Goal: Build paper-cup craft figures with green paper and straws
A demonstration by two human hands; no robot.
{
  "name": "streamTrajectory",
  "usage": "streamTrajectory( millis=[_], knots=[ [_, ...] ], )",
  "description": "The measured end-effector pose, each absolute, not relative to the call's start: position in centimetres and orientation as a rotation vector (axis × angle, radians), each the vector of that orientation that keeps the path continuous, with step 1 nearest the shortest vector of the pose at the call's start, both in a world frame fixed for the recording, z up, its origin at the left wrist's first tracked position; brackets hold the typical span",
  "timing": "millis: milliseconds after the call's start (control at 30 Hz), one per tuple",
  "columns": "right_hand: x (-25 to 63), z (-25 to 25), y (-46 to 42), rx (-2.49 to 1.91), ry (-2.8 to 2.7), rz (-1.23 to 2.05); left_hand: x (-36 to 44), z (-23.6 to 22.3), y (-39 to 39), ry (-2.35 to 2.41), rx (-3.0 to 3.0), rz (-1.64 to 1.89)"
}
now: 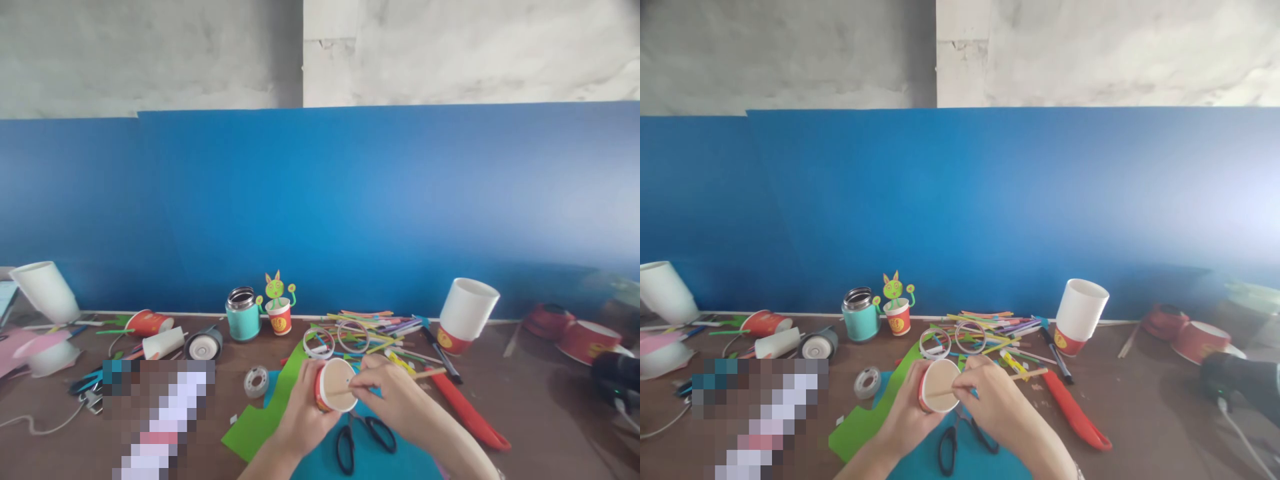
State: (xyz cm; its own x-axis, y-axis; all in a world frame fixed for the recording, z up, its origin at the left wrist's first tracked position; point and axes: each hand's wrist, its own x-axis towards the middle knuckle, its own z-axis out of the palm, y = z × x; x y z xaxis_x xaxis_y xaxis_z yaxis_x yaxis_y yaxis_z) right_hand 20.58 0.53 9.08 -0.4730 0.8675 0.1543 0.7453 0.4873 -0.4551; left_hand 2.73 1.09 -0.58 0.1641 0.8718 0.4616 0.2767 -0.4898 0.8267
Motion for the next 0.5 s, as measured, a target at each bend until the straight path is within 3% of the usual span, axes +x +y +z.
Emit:
streamTrajectory(
  millis=[267,500],
  knots=[
    [18.2,7.4,0.2,-1.245,-2.438,0.564,3.3,-1.2,0.8,1.032,1.909,1.248],
    [19.9,8.3,0.7,-1.405,-2.332,0.431,3.4,-0.8,0.7,0.964,1.757,1.282]
  ],
)
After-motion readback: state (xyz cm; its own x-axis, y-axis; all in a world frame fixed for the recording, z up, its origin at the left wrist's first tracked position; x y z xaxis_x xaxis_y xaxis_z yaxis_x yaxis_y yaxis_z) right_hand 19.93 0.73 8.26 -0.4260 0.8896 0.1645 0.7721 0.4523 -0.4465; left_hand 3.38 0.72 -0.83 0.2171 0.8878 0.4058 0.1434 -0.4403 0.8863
